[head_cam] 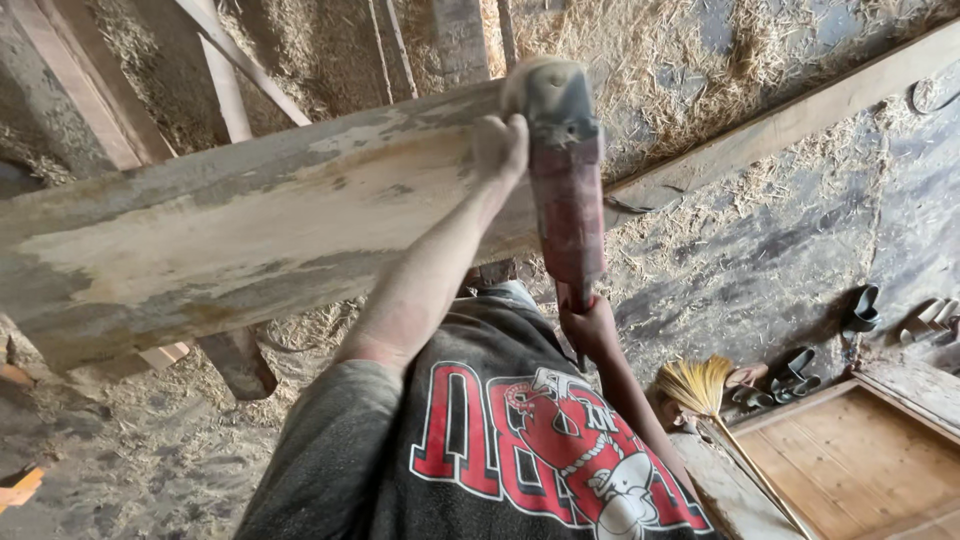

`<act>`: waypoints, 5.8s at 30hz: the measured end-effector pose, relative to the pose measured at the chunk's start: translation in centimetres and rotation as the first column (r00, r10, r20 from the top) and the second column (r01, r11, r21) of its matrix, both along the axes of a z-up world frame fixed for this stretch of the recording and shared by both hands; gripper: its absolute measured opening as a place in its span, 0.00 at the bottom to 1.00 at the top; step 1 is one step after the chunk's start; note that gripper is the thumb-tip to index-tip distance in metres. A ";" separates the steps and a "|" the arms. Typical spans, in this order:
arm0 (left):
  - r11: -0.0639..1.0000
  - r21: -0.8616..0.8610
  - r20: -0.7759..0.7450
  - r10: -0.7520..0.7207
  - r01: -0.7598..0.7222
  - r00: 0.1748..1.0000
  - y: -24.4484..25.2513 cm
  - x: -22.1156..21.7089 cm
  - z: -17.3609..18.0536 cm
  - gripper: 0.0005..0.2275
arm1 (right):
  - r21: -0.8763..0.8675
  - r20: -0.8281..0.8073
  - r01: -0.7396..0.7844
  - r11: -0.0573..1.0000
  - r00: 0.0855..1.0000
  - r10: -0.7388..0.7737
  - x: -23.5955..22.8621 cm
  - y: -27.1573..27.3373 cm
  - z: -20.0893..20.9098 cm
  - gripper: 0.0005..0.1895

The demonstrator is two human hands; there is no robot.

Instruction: The person uses a handheld electric sander to smooth the surface of a large wooden plank resting on a workbench. They move the sander back and forth across the plank's surface, generating sawdust, and then set the tool down on the floor.

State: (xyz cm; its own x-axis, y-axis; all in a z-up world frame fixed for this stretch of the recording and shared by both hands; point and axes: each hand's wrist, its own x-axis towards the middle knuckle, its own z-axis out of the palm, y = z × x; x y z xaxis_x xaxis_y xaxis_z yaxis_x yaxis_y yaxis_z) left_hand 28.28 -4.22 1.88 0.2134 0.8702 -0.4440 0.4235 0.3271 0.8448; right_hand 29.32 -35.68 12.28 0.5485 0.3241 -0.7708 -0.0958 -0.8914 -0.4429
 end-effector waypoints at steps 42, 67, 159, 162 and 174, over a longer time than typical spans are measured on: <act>0.929 -0.214 0.157 0.339 -0.303 0.928 2.4 -11.3 1.4 0.10 | -0.062 -0.004 -0.280 0.958 0.960 0.280 -3.6 4.8 1.5 0.11; 0.982 -0.138 0.053 0.138 -0.130 0.989 3.2 -5.1 1.2 0.14 | -0.020 0.057 -0.203 0.979 0.977 0.204 -0.9 4.1 1.2 0.11; 0.990 -0.134 0.049 0.044 -0.037 0.998 -4.7 -2.4 6.5 0.18 | 0.094 -0.049 -0.054 0.994 0.997 0.059 -0.3 -4.4 0.8 0.02; 0.990 -0.127 0.126 0.072 -0.056 0.989 -3.6 -2.4 6.3 0.18 | 0.107 -0.099 -0.011 0.994 0.995 0.021 -0.9 -3.2 1.4 0.03; 0.980 -0.057 0.150 0.195 -0.189 0.969 -0.1 -12.9 3.8 0.15 | 0.032 -0.053 -0.098 0.995 0.994 0.099 -8.7 0.7 -0.7 0.05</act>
